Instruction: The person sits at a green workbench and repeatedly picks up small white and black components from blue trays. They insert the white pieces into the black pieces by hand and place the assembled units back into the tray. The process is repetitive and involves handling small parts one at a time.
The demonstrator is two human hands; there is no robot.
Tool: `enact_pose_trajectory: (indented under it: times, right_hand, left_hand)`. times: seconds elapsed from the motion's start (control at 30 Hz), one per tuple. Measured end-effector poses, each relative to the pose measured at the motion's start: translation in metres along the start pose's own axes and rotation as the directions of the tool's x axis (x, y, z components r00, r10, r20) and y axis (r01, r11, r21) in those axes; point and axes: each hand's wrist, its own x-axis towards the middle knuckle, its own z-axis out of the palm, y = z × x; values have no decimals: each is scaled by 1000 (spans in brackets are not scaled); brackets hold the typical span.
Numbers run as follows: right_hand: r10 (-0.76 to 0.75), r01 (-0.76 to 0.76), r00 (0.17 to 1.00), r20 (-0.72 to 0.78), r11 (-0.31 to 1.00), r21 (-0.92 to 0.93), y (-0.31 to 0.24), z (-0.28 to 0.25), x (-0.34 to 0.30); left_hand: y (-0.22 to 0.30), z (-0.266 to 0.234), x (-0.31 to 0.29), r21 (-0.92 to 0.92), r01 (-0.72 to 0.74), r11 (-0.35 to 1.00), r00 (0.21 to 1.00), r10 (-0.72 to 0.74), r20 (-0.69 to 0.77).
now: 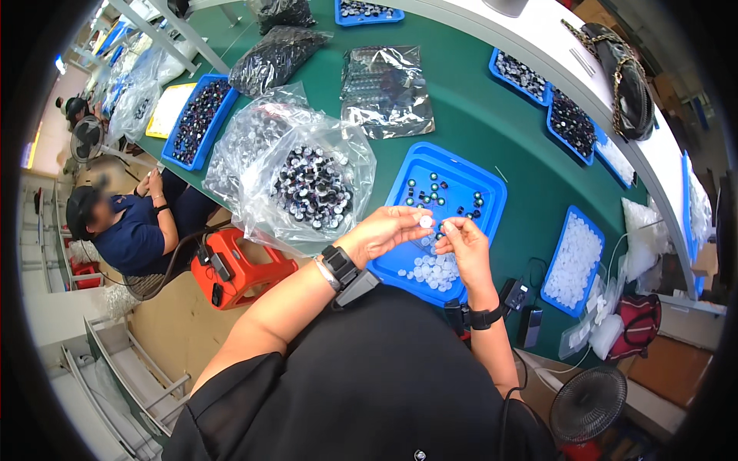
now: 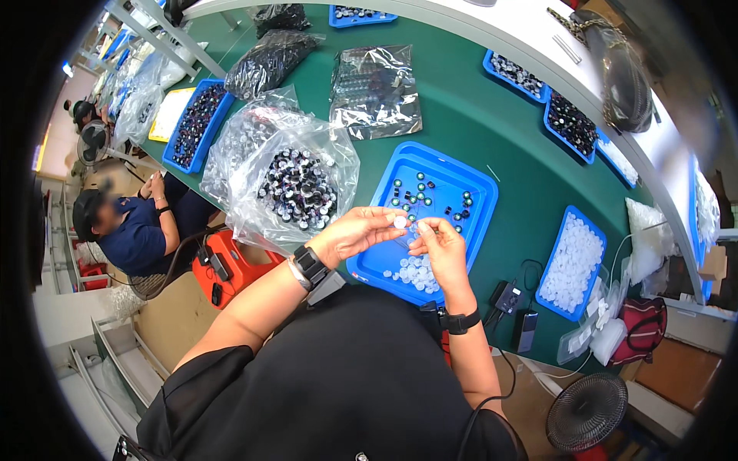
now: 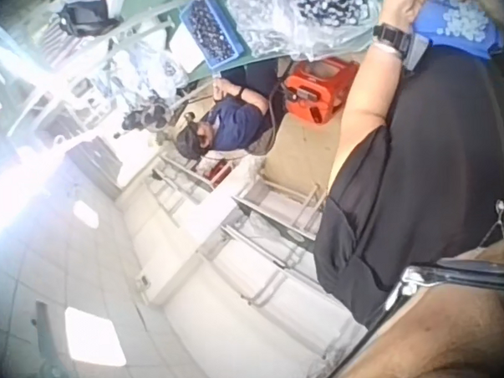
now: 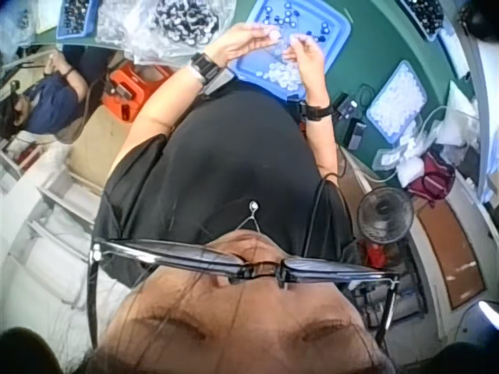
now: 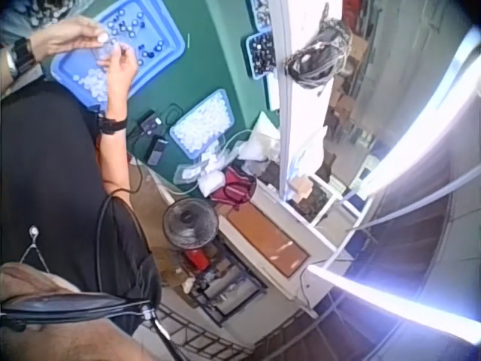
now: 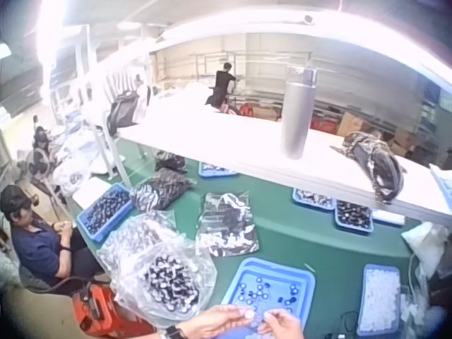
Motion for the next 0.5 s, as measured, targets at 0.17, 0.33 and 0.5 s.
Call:
enact_pose_trajectory:
  times: [0.17,0.33,0.5]
  right_hand:
    - [-126,124,992,-3,980,-153,-15,21,-19]
    - [-311,344,939,150,812,-472,-27,33,-34]
    - [-446,425,886,125,675,-603,-14,35,-29]
  left_hand:
    - [1,15,-20,-136,-24,990,999,28,26]
    - [-2,9,-31,-274,-55,960,998,65,27]
    - [1,6,-42,-279,-112,954,993,116,-5]
